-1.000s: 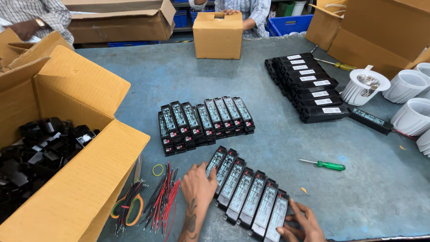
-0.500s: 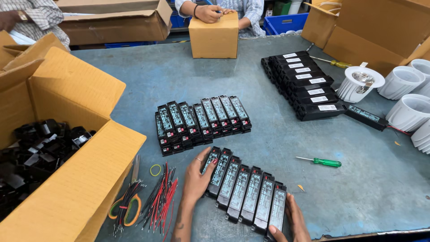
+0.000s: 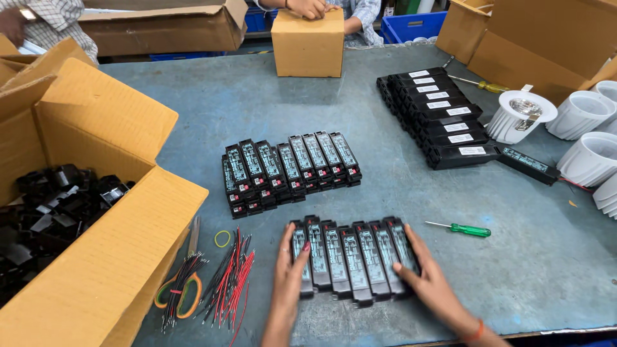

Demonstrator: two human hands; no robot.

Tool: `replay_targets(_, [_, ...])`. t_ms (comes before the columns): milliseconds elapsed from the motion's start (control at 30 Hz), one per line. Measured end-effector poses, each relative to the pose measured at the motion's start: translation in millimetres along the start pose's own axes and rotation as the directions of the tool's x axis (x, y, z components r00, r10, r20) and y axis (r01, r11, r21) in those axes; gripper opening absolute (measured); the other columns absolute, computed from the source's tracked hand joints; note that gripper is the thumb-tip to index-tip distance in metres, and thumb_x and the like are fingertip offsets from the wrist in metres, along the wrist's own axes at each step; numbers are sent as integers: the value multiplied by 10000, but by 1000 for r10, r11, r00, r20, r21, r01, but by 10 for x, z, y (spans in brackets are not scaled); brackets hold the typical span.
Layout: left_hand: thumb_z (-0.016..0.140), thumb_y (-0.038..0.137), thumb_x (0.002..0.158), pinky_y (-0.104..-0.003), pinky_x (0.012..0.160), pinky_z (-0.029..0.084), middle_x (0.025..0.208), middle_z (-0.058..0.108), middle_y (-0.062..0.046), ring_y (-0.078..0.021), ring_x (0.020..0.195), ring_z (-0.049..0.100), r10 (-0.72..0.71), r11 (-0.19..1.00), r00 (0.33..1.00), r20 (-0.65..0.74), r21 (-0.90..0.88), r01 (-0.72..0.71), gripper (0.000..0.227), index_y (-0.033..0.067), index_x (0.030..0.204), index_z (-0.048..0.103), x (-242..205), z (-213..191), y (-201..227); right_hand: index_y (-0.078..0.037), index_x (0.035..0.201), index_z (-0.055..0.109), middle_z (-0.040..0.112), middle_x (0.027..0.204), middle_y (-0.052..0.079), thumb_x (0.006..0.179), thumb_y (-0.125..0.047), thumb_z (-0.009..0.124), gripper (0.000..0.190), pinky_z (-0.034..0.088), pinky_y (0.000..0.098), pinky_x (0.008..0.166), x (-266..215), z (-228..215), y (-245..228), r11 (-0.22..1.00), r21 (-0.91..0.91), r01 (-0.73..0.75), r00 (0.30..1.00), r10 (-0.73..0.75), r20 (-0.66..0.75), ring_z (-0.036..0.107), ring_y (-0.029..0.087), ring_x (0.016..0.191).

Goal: The person uses a screwdriver to remove small black plastic clips from a stack of black rectangular electronic modules. They then place the modules into a cardboard box and continue the process with additional units.

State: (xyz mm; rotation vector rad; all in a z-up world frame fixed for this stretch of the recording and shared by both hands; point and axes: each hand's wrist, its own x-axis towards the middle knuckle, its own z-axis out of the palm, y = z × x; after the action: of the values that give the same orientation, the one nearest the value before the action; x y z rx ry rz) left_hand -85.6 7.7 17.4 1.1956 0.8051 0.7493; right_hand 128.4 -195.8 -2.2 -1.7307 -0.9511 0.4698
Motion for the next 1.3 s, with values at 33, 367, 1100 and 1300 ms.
replay_targets(33, [620,212,930,-366,1235,192,1704,284,-71,-203,1575,235,31,999,998,-56,-17,-32,634,125,1529,431,-81,58,-45,-58,1588,304,335,1661,169,847,-166,712,853,199,349,1218,122,-40,-35,1000,17,-11,1000,10,23,285,247,1541])
replay_targets(367, [696,150,867,-425,1226,188,1696,245,-137,-276,1568,230,321,940,885,-339,225,-255,628,62,1458,503,-567,300,-322,-77,1586,319,373,1635,163,814,-145,763,893,243,351,1216,775,-182,-95,979,-115,169,927,-118,355,360,242,1501])
replay_targets(1100, [662,22,843,-459,1204,316,1699,213,-168,-321,1566,264,396,918,726,-562,223,-329,699,42,1499,421,-753,625,-321,-40,1500,483,548,1503,139,767,-142,799,805,340,359,1186,1196,79,-203,985,37,168,904,-169,393,503,225,1398])
replay_targets(1300, [690,22,797,-495,1167,299,1693,26,-193,-374,1558,114,432,898,784,-446,290,-329,753,27,1491,398,-791,488,-257,-35,1499,467,524,1521,145,847,-168,762,727,328,367,1191,1303,103,-220,981,137,137,870,-185,456,471,230,1425])
